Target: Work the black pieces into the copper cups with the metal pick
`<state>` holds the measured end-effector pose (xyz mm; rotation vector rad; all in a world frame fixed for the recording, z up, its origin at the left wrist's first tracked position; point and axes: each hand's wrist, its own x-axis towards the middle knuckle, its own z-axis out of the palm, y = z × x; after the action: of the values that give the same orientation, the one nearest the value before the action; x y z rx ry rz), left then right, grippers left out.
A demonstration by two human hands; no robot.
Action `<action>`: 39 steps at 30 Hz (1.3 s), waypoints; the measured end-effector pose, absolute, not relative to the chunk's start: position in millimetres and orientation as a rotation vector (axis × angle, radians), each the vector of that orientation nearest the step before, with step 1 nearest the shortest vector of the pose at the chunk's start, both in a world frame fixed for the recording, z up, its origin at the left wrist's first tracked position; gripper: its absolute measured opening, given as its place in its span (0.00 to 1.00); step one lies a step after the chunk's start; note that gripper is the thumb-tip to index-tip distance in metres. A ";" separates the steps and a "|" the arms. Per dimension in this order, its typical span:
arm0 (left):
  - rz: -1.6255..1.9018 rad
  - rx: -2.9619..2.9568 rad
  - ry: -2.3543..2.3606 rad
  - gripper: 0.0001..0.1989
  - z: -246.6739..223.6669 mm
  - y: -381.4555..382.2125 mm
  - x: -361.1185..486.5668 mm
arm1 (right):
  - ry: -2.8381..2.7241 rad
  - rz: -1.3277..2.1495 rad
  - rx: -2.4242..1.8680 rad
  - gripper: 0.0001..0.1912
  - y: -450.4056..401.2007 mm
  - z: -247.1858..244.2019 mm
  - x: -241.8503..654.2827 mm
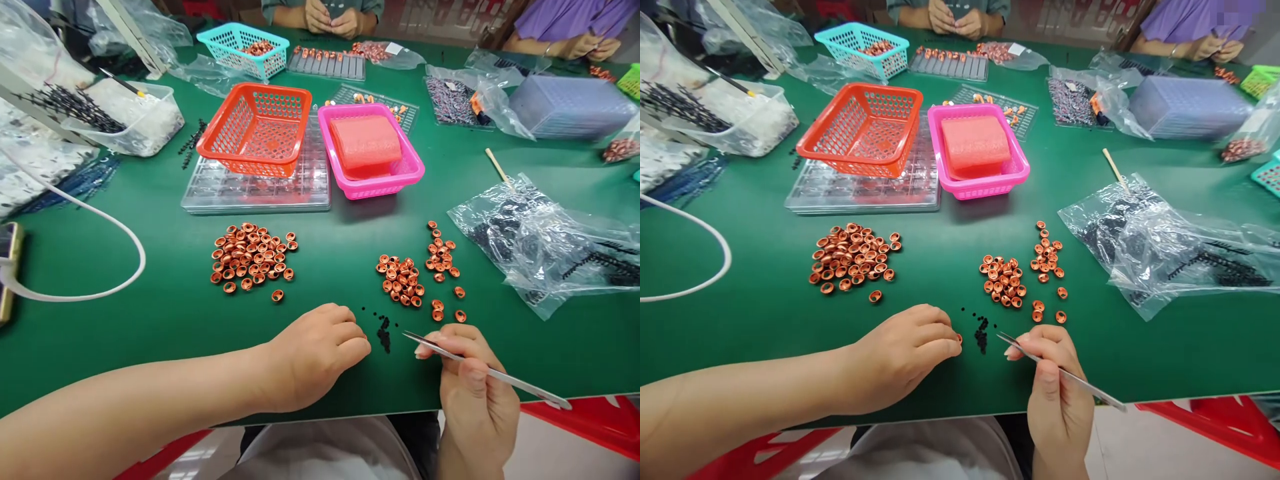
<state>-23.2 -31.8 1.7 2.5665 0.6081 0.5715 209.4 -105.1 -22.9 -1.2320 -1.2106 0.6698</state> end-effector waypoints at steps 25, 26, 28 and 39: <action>0.430 2.260 0.900 0.06 5.7 -26.7 -22.3 | -1.144 0.831 -1.414 0.07 -108.5 -12.9 221.5; 0.424 2.257 0.898 0.06 6.1 -26.4 -22.3 | -1.174 0.836 -1.393 0.07 -107.8 -13.4 221.8; 0.417 2.247 0.902 0.06 6.7 -26.0 -22.4 | -1.226 0.846 -1.355 0.08 -106.8 -14.4 222.2; 0.440 2.234 0.863 0.03 4.0 -24.2 -24.0 | -1.269 0.726 -1.651 0.09 -116.7 -10.6 223.0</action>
<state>-24.0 -24.2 4.0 2.2339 0.8630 0.4404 223.0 -116.7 -10.6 -1.6505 -1.2691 0.7257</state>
